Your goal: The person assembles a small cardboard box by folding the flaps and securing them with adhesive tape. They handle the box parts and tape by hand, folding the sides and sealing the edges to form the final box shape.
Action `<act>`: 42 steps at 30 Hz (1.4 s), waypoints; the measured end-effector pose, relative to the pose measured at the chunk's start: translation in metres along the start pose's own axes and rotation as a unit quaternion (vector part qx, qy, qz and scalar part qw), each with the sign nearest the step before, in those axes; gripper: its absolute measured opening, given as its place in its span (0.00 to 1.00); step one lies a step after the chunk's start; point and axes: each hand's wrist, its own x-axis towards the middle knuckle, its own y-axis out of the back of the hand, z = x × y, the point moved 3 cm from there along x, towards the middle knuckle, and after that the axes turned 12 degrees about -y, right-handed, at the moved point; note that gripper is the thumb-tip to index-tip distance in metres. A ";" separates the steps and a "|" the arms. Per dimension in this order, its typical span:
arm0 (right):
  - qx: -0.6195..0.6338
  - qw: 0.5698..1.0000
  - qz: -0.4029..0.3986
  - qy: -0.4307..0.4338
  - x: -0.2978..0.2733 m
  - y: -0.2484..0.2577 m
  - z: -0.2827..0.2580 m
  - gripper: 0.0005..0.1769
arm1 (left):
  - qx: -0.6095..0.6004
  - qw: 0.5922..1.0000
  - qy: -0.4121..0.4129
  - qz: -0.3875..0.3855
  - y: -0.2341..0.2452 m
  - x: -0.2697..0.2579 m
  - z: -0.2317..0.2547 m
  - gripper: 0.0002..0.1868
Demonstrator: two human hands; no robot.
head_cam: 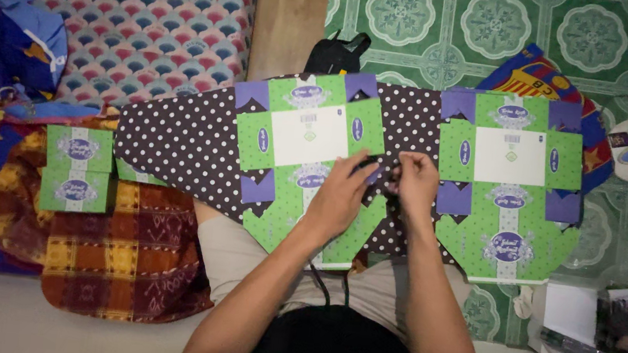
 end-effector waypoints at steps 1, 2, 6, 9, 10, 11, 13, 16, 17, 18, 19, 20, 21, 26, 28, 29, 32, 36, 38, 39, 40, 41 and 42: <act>-0.070 0.994 0.017 0.080 0.002 -0.002 0.000 0.08 | 0.006 1.000 0.007 0.001 0.006 0.002 0.004 0.20; -0.140 0.977 0.032 0.159 0.002 -0.005 0.000 0.08 | 0.012 1.000 0.014 0.002 0.012 0.003 0.008 0.21; -0.073 0.991 -0.063 0.092 0.002 -0.024 0.009 0.12 | -0.015 0.999 0.004 0.039 0.038 0.007 0.021 0.18; -0.099 0.973 -0.098 0.184 -0.006 -0.038 -0.002 0.16 | -0.163 0.983 0.085 0.022 0.047 0.005 0.016 0.17; -0.087 0.979 -0.097 0.157 -0.008 -0.039 -0.001 0.17 | -0.213 0.968 0.132 0.023 0.048 0.002 0.012 0.18; -0.074 0.984 -0.097 0.130 -0.009 -0.044 0.000 0.19 | -0.260 0.949 0.178 0.024 0.049 0.000 0.007 0.19; -0.033 0.981 -0.120 0.146 -0.009 -0.051 0.000 0.22 | -0.356 0.907 0.223 0.038 0.051 -0.003 -0.004 0.20; 0.048 0.963 -0.175 0.200 0.003 -0.059 0.008 0.27 | -0.478 0.845 0.224 0.081 0.055 -0.005 -0.022 0.22; 0.073 0.966 -0.180 0.173 0.012 -0.061 0.013 0.28 | -0.505 0.828 0.224 0.096 0.056 -0.006 -0.026 0.22; 0.097 0.967 -0.185 0.146 0.021 -0.063 0.020 0.29 | -0.530 0.810 0.223 0.111 0.058 -0.008 -0.030 0.22; 0.112 0.964 -0.202 0.133 0.028 -0.064 0.026 0.30 | -0.534 0.804 0.232 0.119 0.059 -0.009 -0.033 0.22; 0.126 0.960 -0.219 0.120 0.033 -0.063 0.031 0.31 | -0.538 0.798 0.240 0.126 0.059 -0.009 -0.035 0.22; 0.140 0.956 -0.236 0.107 0.036 -0.063 0.033 0.31 | -0.542 0.791 0.249 0.134 0.061 -0.010 -0.036 0.22; 0.094 0.945 -0.271 0.160 0.024 -0.086 0.007 0.34 | -0.529 0.805 0.237 0.126 0.100 -0.003 -0.018 0.23; 0.106 0.931 -0.302 0.174 0.014 -0.099 -0.003 0.37 | -0.457 0.856 0.203 0.133 0.121 0.000 -0.005 0.23; 0.113 0.929 -0.307 0.170 0.014 -0.106 -0.008 0.38 | -0.405 0.884 0.175 0.154 0.128 0.002 0.003 0.21; 0.128 0.925 -0.317 0.165 0.012 -0.126 -0.018 0.42 | -0.442 0.843 0.240 0.192 0.147 -0.008 -0.003 0.19; 0.112 0.883 -0.380 0.252 -0.006 -0.159 -0.043 0.43 | -0.472 0.751 0.368 0.278 0.158 -0.036 -0.063 0.16; 0.117 0.890 -0.373 0.236 -0.013 -0.174 -0.050 0.44 | -0.451 0.777 0.340 0.277 0.166 -0.046 -0.089 0.18; 0.119 0.894 -0.368 0.227 -0.017 -0.180 -0.053 0.44 | -0.440 0.790 0.327 0.275 0.172 -0.050 -0.099 0.20; 0.096 0.912 -0.344 0.202 -0.020 -0.184 -0.054 0.45 | -0.452 0.793 0.309 0.265 0.178 -0.055 -0.104 0.21; 0.071 0.928 -0.319 0.178 -0.021 -0.186 -0.055 0.45 | -0.465 0.797 0.291 0.254 0.183 -0.061 -0.107 0.23; 0.046 0.942 -0.294 0.154 -0.022 -0.189 -0.053 0.46 | -0.477 0.799 0.273 0.242 0.188 -0.068 -0.111 0.26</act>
